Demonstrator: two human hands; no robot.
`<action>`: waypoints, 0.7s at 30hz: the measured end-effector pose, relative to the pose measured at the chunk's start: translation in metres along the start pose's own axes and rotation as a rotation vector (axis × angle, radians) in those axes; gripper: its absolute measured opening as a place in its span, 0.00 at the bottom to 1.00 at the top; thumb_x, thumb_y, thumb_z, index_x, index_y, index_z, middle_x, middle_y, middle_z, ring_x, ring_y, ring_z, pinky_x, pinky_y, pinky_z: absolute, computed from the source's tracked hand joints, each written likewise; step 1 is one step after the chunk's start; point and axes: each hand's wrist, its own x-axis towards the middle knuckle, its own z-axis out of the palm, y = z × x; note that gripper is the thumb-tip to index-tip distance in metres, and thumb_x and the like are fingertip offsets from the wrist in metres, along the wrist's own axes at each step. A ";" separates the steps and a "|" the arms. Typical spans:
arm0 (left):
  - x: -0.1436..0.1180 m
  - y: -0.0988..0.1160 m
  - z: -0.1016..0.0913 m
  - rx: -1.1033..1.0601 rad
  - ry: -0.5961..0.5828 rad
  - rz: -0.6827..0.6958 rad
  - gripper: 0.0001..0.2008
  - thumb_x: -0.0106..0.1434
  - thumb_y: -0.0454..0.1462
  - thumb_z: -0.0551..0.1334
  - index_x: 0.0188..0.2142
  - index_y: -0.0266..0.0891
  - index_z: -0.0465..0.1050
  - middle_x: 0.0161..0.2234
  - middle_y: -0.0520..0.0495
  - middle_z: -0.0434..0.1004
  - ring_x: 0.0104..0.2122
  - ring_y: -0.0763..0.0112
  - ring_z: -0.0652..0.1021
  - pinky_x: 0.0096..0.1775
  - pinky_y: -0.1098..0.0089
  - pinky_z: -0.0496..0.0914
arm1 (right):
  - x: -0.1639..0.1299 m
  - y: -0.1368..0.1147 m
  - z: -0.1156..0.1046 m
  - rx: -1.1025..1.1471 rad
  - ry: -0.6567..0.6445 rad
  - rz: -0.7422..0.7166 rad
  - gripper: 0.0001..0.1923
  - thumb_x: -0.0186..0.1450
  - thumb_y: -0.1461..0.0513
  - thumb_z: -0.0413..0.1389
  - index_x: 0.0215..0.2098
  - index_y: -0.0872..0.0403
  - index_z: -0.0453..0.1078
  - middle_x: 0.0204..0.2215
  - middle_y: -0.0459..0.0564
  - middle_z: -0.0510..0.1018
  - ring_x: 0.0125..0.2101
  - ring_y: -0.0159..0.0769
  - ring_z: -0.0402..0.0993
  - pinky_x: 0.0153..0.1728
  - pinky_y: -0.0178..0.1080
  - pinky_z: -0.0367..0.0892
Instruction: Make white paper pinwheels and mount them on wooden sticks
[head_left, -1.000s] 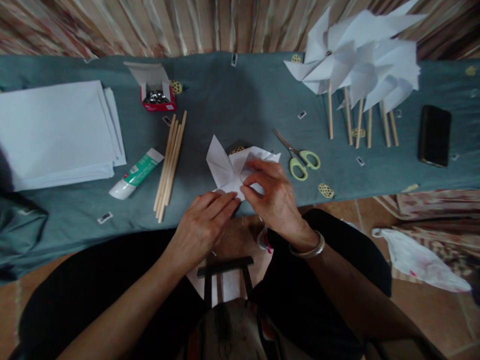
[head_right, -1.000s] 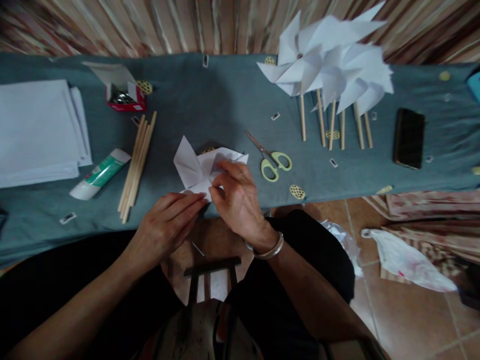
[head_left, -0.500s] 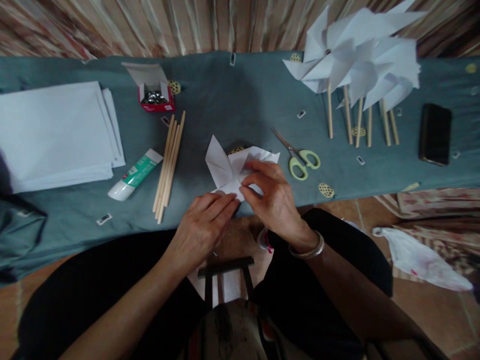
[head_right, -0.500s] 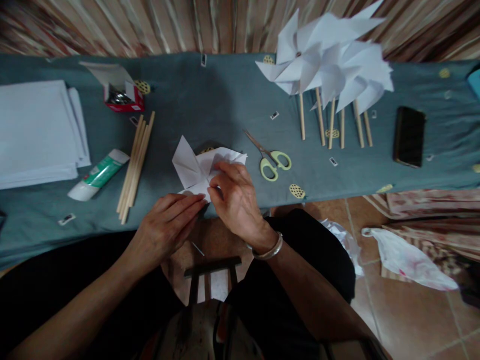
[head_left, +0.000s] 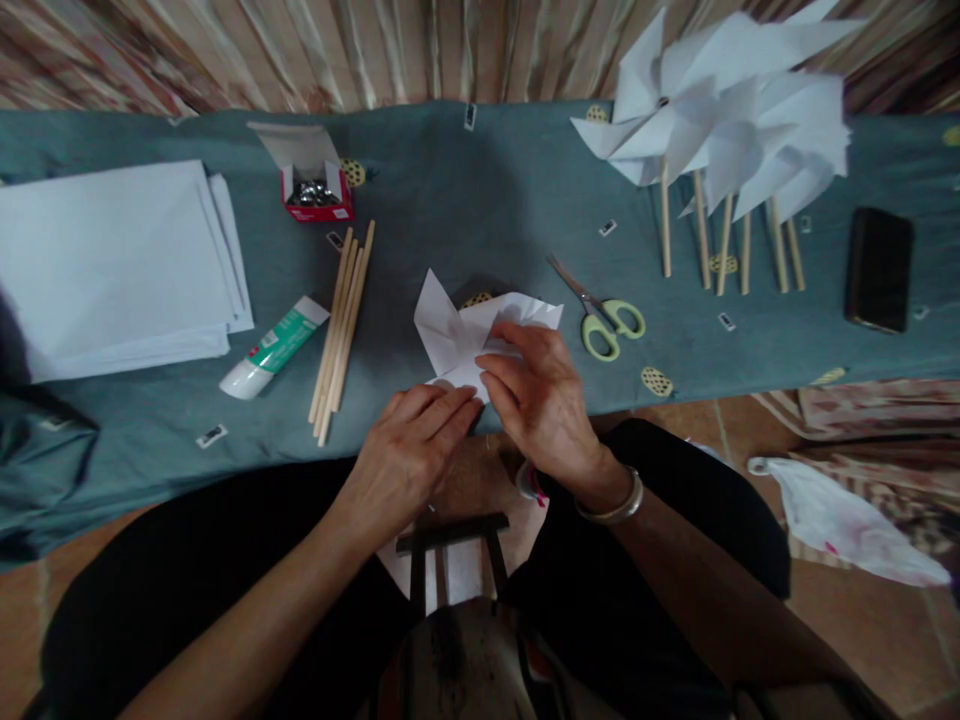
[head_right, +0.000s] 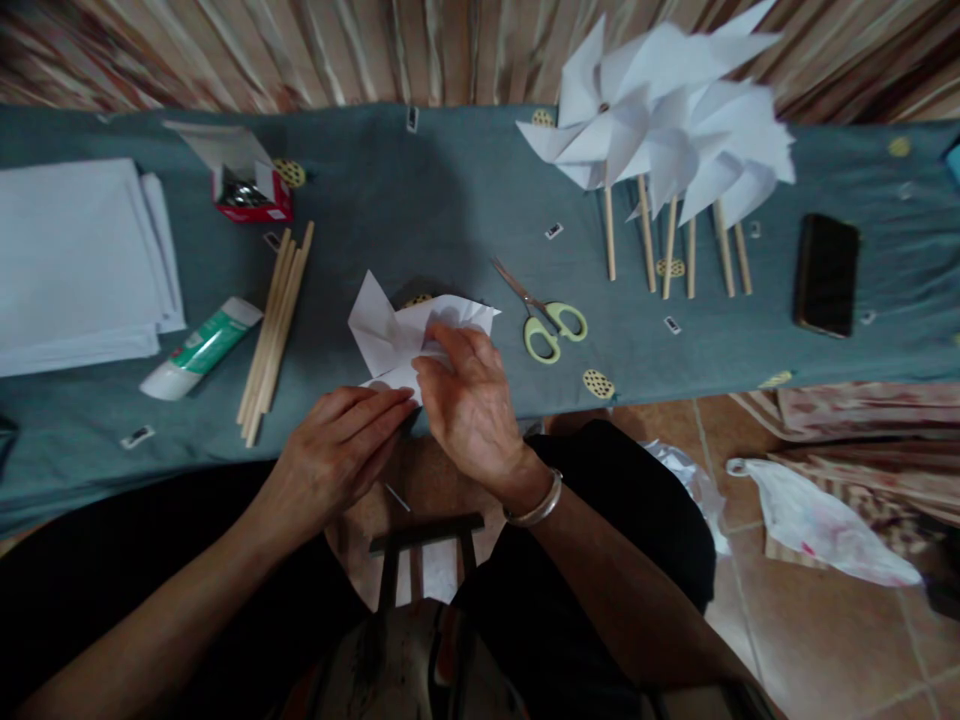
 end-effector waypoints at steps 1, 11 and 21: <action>0.000 0.000 0.000 0.003 -0.004 0.000 0.16 0.67 0.31 0.59 0.54 0.30 0.68 0.52 0.37 0.77 0.48 0.57 0.75 0.45 0.57 0.73 | 0.000 0.000 0.000 0.000 -0.001 0.003 0.13 0.70 0.62 0.49 0.45 0.43 0.74 0.56 0.48 0.70 0.58 0.50 0.63 0.58 0.57 0.64; 0.001 0.001 0.000 0.018 -0.029 -0.019 0.15 0.69 0.33 0.58 0.53 0.33 0.70 0.52 0.38 0.77 0.48 0.57 0.75 0.45 0.58 0.72 | -0.008 -0.001 0.007 -0.038 -0.091 0.033 0.17 0.69 0.64 0.48 0.52 0.44 0.71 0.65 0.49 0.61 0.65 0.57 0.55 0.60 0.61 0.56; 0.003 0.001 0.001 0.052 -0.017 -0.009 0.13 0.69 0.33 0.57 0.52 0.33 0.71 0.50 0.39 0.78 0.47 0.57 0.75 0.45 0.58 0.73 | -0.014 0.003 0.018 -0.064 0.001 -0.045 0.19 0.71 0.63 0.45 0.58 0.41 0.64 0.65 0.49 0.63 0.63 0.54 0.57 0.57 0.59 0.61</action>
